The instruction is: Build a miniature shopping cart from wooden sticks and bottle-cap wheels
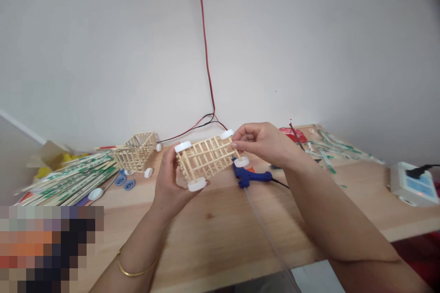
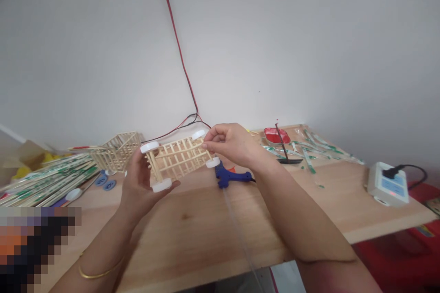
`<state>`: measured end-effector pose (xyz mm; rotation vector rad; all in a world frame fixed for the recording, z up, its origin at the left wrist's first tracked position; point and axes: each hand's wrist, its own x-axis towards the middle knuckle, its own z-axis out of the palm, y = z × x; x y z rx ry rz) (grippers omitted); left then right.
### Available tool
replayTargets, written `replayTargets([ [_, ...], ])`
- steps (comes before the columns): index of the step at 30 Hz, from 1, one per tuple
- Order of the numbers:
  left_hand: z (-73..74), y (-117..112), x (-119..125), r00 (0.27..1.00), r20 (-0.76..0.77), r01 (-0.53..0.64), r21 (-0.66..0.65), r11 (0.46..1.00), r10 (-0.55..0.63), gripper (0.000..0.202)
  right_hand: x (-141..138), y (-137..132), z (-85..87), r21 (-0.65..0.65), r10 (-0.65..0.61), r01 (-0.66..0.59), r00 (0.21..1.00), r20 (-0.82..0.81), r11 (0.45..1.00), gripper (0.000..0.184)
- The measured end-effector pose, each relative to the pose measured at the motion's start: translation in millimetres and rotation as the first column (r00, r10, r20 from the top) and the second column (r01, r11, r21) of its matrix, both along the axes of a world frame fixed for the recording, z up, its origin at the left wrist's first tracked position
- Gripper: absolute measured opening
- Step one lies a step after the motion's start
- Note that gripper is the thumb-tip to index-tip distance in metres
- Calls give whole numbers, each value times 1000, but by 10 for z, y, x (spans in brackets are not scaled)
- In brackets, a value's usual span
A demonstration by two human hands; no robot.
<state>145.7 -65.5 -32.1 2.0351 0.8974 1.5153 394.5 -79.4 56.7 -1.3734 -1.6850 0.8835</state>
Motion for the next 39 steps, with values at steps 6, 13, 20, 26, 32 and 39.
replayTargets([
  [6,12,-4,0,1000,-6,6,0,1000,-6,96,0,-5,-5,0,-7,7,1000,6,1000,23],
  [13,12,23,-10,1000,6,11,5,1000,-11,95,-29,-14,7,-2,-15,15,1000,13,1000,22],
  [20,20,56,-22,1000,-17,-12,28,1000,13,93,-54,7,-31,20,-15,15,1000,10,1000,19],
  [26,30,56,-21,1000,-19,-11,28,1000,11,92,-57,3,-28,25,-22,21,1000,15,999,18],
  [32,40,52,-16,999,-20,-25,24,999,26,90,-67,10,-31,21,-23,23,1000,8,1000,18],
  [39,35,69,-37,1000,20,-23,7,1000,23,94,-76,-17,-7,115,-3,2,1000,15,993,19],
])
